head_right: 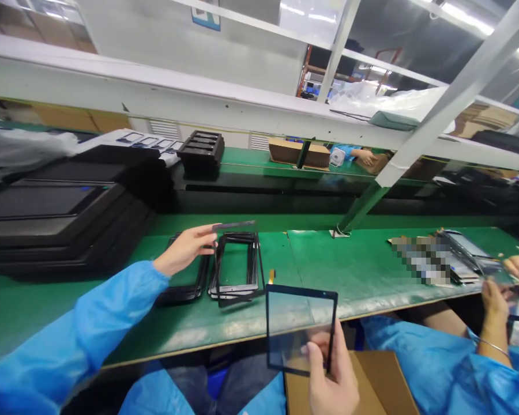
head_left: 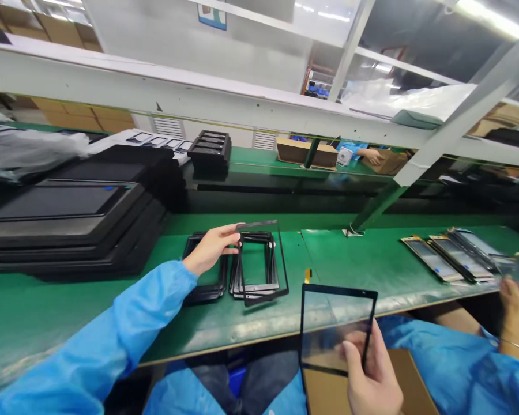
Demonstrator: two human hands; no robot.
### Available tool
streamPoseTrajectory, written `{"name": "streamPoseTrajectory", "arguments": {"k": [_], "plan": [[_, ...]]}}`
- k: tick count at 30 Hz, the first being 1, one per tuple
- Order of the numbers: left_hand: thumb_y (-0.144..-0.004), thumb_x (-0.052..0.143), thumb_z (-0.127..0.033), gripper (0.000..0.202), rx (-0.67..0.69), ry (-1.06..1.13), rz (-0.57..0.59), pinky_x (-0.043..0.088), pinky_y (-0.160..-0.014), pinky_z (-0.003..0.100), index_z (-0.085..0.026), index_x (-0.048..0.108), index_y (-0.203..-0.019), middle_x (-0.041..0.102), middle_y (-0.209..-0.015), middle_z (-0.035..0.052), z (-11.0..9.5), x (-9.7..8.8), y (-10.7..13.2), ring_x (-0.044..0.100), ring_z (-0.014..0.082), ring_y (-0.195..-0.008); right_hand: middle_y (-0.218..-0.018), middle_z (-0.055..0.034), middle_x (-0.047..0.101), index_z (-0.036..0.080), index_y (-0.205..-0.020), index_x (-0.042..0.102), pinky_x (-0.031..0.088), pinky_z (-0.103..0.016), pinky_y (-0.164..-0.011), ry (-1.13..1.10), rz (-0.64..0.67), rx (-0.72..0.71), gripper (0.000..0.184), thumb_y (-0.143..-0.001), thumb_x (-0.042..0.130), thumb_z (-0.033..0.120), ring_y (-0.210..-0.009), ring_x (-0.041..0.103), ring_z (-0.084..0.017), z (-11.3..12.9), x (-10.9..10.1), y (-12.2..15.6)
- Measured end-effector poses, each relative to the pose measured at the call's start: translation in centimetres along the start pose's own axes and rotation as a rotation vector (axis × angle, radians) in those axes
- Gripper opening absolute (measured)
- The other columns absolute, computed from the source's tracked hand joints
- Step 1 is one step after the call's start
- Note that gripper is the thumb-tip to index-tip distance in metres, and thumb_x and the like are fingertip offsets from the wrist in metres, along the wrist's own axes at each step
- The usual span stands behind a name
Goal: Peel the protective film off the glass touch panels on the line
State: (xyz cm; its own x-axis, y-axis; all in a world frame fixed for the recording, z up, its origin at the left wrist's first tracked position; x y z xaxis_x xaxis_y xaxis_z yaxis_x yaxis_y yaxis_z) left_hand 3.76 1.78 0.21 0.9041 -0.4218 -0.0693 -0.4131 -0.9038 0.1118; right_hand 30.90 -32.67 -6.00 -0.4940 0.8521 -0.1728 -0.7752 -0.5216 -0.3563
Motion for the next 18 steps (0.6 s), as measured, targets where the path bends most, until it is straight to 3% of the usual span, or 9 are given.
{"name": "streamPoseTrajectory", "arguments": {"k": [2,4,7,11,18], "plan": [[-0.085,0.083,-0.04,0.051,0.029,0.048,0.028,0.063,-0.071,0.029,-0.02,0.076,-0.131,0.076,-0.101,0.0064,-1.0,0.6,3.1,0.072,0.0176,-0.082,-0.089,-0.0017,0.074,0.022,-0.159,0.051,0.063,-0.029,-0.063,-0.179,0.096,0.182,0.074,-0.094,0.08,0.042,-0.063,0.07,-0.016,1.3,2.7,0.7],[-0.082,0.086,-0.04,0.053,0.046,0.074,0.061,0.062,-0.069,0.028,-0.02,0.079,-0.13,0.075,-0.096,0.0054,-1.7,1.3,6.0,0.071,0.0171,-0.078,-0.093,-0.002,0.072,0.024,-0.152,0.059,0.06,-0.028,-0.058,-0.295,0.201,0.335,0.07,-0.089,0.085,0.042,-0.063,0.068,-0.016,2.6,5.3,1.3],[-0.08,0.086,-0.032,0.051,0.088,0.071,0.062,0.06,-0.064,0.027,-0.022,0.081,-0.13,0.074,-0.087,0.004,-2.0,1.7,9.2,0.068,0.0164,-0.07,-0.093,-0.0026,0.072,0.024,-0.143,0.068,0.056,-0.027,-0.052,-0.365,0.299,0.461,0.065,-0.084,0.089,0.043,-0.06,0.067,-0.015,3.7,7.9,2.0],[-0.083,0.081,-0.026,0.039,0.199,-0.012,0.022,0.06,-0.061,0.026,-0.026,0.085,-0.122,0.072,-0.083,0.0044,-2.3,1.4,11.2,0.066,0.0185,-0.072,-0.094,-0.0025,0.072,0.024,-0.141,0.071,0.057,-0.026,-0.054,-0.359,0.342,0.505,0.064,-0.082,0.09,0.042,-0.058,0.065,-0.013,3.9,8.8,2.7],[-0.088,0.077,-0.02,0.035,0.269,-0.027,0.03,0.06,-0.067,0.024,-0.033,0.086,-0.119,0.071,-0.085,0.0031,-2.2,1.0,12.3,0.067,0.0173,-0.075,-0.095,-0.0026,0.072,0.025,-0.142,0.07,0.059,-0.026,-0.055,-0.354,0.415,0.54,0.065,-0.083,0.09,0.041,-0.058,0.066,-0.012,3.5,8.9,3.0]]}}
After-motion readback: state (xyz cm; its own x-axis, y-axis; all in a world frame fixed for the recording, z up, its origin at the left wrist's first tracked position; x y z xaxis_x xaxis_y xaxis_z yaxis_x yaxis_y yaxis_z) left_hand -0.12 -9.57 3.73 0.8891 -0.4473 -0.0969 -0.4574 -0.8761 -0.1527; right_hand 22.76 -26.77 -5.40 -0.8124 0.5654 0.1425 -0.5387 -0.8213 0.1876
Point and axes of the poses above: each hand's wrist, its own y-axis away from the middle knuckle, its own x-axis out of the palm, z = x × y, the point moved 5 cm from there along -y, towards the middle knuckle
